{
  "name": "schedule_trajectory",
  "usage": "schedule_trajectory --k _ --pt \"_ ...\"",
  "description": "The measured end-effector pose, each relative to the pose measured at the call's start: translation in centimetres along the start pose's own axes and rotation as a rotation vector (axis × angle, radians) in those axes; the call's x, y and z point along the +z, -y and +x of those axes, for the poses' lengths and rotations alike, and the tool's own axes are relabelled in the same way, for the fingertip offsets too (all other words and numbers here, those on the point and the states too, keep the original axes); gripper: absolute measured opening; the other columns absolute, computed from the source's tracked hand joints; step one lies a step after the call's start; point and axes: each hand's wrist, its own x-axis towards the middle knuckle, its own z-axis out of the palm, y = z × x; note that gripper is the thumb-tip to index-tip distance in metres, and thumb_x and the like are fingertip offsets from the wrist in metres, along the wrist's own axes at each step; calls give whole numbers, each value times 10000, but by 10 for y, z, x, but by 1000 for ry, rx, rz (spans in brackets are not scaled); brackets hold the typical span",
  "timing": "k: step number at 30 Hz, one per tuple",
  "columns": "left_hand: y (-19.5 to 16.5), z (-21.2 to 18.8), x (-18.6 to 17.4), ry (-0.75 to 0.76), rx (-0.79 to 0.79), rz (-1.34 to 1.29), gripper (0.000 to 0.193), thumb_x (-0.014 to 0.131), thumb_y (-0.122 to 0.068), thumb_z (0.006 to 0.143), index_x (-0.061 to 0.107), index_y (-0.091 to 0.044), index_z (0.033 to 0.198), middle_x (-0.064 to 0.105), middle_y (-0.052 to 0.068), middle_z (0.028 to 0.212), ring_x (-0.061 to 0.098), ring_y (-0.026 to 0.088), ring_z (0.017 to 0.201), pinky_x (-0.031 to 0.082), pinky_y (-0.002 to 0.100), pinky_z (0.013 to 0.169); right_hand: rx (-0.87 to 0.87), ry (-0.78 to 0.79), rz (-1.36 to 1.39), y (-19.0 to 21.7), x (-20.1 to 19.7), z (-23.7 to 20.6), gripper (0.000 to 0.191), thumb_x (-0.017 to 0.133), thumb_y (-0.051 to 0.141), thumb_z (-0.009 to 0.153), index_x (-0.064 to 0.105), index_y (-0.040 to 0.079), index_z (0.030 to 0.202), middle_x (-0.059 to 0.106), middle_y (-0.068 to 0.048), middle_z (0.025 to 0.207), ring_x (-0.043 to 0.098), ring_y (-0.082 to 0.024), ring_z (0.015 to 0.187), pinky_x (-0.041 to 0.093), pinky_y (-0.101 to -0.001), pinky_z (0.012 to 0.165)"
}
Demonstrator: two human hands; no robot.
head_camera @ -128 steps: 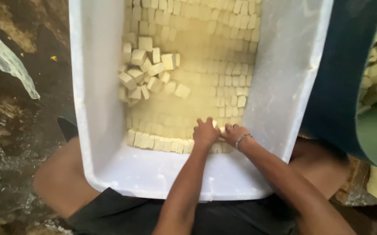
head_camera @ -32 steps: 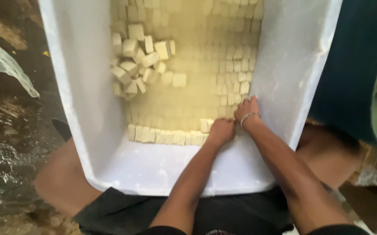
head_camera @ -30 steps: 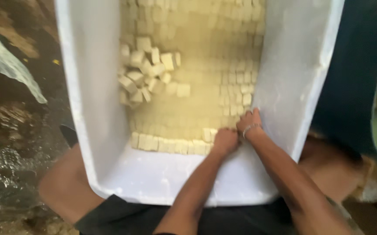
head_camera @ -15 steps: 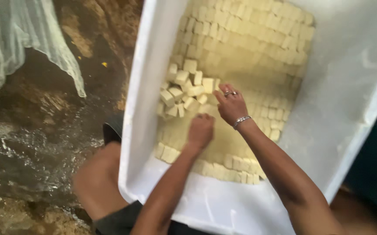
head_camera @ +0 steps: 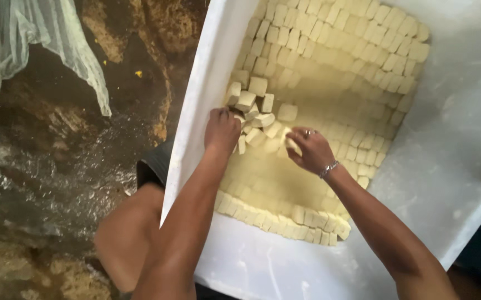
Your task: The person sits with a large white tub of water filled with tofu cubes on their lap, arranging the cubes in neat rows along the tub edges by hand. They then scoop handfuls of tofu cubes from the tub into a large green bucket and continue sorting and arranging the cubes in the water.
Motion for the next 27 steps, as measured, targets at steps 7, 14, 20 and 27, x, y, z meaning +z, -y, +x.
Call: schedule_trajectory --k 7,14,20,27 --pt "32 13 -60 29 -109 -657 328 709 -147 809 637 -52 1114 706 197 1020 688 406 961 548 524 796 -78 103 -149 5 47 -27 349 762 195 769 608 112 1071 639 -192 1184 646 -353 1081 536 -446 896" --pt "14 -4 -53 349 -134 -710 253 714 -183 832 748 -67 1054 708 199 1126 687 383 1057 560 494 901 255 174 245 -10 44 -24 456 795 116 753 604 100 1168 646 -146 1145 662 -358 988 565 -444 815" --pt "-21 -38 7 127 -22 -344 204 679 -138 837 763 -57 1004 579 148 1329 636 319 1117 520 463 918 215 -172 198 -28 29 8 421 787 87 835 560 73 1190 642 -144 1219 655 -378 1097 556 -461 928" --pt "-29 -52 32 -32 -2 -357 118 624 -115 915 721 -76 970 624 150 1170 657 317 1075 513 465 952 86 84 10 -25 30 59 474 808 82 734 601 76 1160 600 -226 1283 608 -447 1116 534 -491 909"
